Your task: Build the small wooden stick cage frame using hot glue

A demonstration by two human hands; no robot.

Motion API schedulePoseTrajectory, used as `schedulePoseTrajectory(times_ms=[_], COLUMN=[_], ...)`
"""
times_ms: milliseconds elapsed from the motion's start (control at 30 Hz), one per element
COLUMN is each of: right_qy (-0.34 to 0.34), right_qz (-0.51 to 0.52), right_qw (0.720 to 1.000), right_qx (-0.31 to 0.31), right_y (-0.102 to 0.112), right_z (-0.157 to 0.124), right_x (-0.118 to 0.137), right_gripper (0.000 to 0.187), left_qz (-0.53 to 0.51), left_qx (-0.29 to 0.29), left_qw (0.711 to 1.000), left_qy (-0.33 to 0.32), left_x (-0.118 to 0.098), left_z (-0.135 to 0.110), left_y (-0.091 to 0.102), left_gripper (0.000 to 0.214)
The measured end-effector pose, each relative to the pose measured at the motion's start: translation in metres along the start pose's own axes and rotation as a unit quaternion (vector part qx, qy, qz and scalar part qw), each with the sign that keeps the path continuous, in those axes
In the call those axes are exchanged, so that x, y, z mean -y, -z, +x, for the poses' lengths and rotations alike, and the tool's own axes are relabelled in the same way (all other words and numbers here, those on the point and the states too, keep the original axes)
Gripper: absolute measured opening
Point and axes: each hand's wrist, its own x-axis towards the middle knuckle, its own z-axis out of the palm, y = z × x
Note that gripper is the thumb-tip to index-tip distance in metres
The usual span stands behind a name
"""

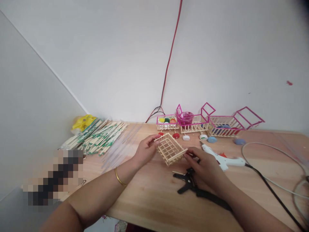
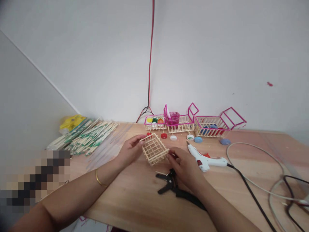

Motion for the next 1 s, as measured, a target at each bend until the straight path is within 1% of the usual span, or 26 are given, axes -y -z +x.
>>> schedulePoseTrajectory(times_ms=[100,167,267,367,533,633,733,800,833,900,1000], right_qy=[-0.003,-0.005,-0.014,-0.011,-0.011,-0.013,-0.004,0.002,0.005,0.012,0.018], right_qz=[-0.008,-0.01,-0.011,-0.014,-0.014,-0.02,-0.012,-0.013,-0.016,-0.025,-0.033], right_qw=[1.0,1.0,1.0,1.0,1.0,1.0,0.999,0.999,0.999,0.999,0.999], right_qx=[0.015,0.017,0.011,0.003,0.003,0.016,0.033,0.038,0.036,0.032,0.036], right_y=[-0.002,-0.002,-0.002,-0.002,-0.001,-0.002,-0.002,-0.003,-0.003,-0.003,-0.004], right_z=[0.001,0.001,0.001,0.002,0.002,0.001,0.001,0.002,0.002,0.002,0.002], right_x=[-0.004,-0.006,-0.008,-0.008,-0.007,-0.007,-0.005,-0.004,-0.004,-0.006,-0.008], right_gripper=[0.023,0.022,0.022,0.023,0.023,0.023,0.023,0.022,0.022,0.022,0.021], left_qz=[0.056,0.106,0.182,0.222,0.251,0.253,0.255,0.276,0.294,0.337,0.386], left_qx=[-0.002,-0.013,-0.047,-0.048,-0.011,0.017,0.066,0.103,0.121,0.148,0.162], left_qw=[0.998,0.993,0.976,0.959,0.945,0.937,0.924,0.908,0.9,0.884,0.87], left_qy=[-0.036,-0.059,-0.114,-0.167,-0.209,-0.238,-0.279,-0.298,-0.299,-0.289,-0.261], left_x=[0.002,-0.001,-0.009,-0.017,-0.027,-0.035,-0.039,-0.038,-0.036,-0.031,-0.026], left_z=[0.0,-0.001,-0.003,-0.007,-0.013,-0.016,-0.02,-0.02,-0.02,-0.02,-0.019], left_y=[0.0,0.001,0.002,0.003,0.001,0.0,-0.003,-0.005,-0.006,-0.007,-0.007], left_gripper=[0.03,0.028,0.024,0.023,0.022,0.028,0.044,0.06,0.064,0.06,0.036])
